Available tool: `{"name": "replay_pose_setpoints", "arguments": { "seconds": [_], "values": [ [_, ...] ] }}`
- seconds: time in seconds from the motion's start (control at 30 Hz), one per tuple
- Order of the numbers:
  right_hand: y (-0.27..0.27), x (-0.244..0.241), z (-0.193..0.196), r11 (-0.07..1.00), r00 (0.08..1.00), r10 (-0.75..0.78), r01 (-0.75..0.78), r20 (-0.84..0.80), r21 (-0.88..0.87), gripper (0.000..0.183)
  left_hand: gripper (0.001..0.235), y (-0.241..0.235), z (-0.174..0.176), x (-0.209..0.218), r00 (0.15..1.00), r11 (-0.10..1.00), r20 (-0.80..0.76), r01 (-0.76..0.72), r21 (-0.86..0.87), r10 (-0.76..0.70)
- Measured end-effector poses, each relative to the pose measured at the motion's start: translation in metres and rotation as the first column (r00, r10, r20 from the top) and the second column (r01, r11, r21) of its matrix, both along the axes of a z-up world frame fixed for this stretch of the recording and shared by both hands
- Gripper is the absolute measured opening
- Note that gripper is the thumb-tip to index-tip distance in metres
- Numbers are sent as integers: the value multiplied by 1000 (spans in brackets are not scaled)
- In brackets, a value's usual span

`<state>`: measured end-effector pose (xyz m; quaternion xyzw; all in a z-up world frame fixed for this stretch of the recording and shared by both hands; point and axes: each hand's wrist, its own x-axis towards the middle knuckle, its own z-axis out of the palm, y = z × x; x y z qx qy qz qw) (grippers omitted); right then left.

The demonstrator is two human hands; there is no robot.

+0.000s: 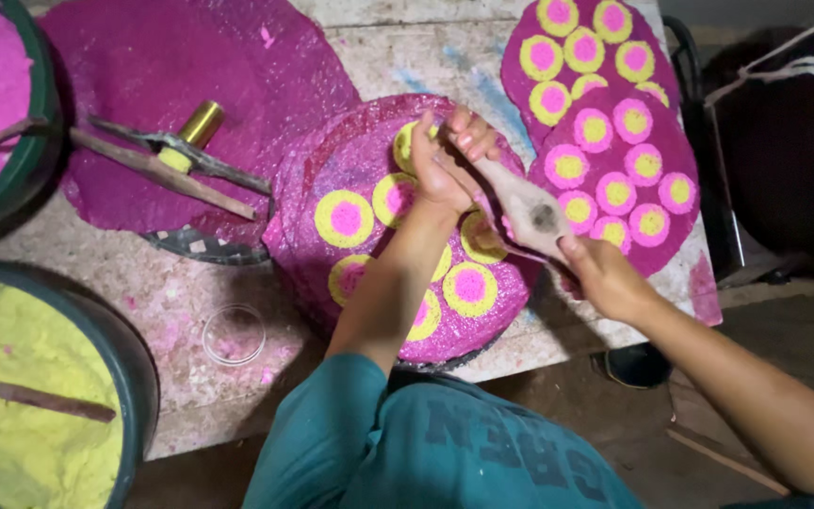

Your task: The person uses a wooden press to form yellow dough into ring shapes and places them onto a flattened pink dough sheet. They repeat this process, filling the pink sheet with multiple yellow rings, then transfer the completed sheet to a tray. The person continues the cycle with a new pink sheet.

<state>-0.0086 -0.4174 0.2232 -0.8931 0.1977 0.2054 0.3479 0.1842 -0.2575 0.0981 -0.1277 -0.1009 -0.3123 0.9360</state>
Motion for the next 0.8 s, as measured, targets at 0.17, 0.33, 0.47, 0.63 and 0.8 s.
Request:
{"name": "replay_pose_setpoints", "arguments": {
  "seconds": [0.17,0.33,0.47,0.63,0.8],
  "values": [
    [-9,12,-3,995,999,34,-33,14,-91,63,36,-1,8,4,998,999,-34,-45,1,45],
    [-7,35,-8,988,986,71,-90,148,126,69,34,14,31,38,990,984,118,-93,153,76],
    [-11,54,6,995,992,59,-67,108,69,72,34,13,39,56,996,988,59,-75,138,67],
    [11,78,3,984,970,124,-94,209,-149,62,36,16,22,77,997,998,45,-67,-13,67],
    [15,85,0,992,991,84,-74,101,-100,64,37,12,-2,78,995,994,-1,-95,56,95]
  ]
}}
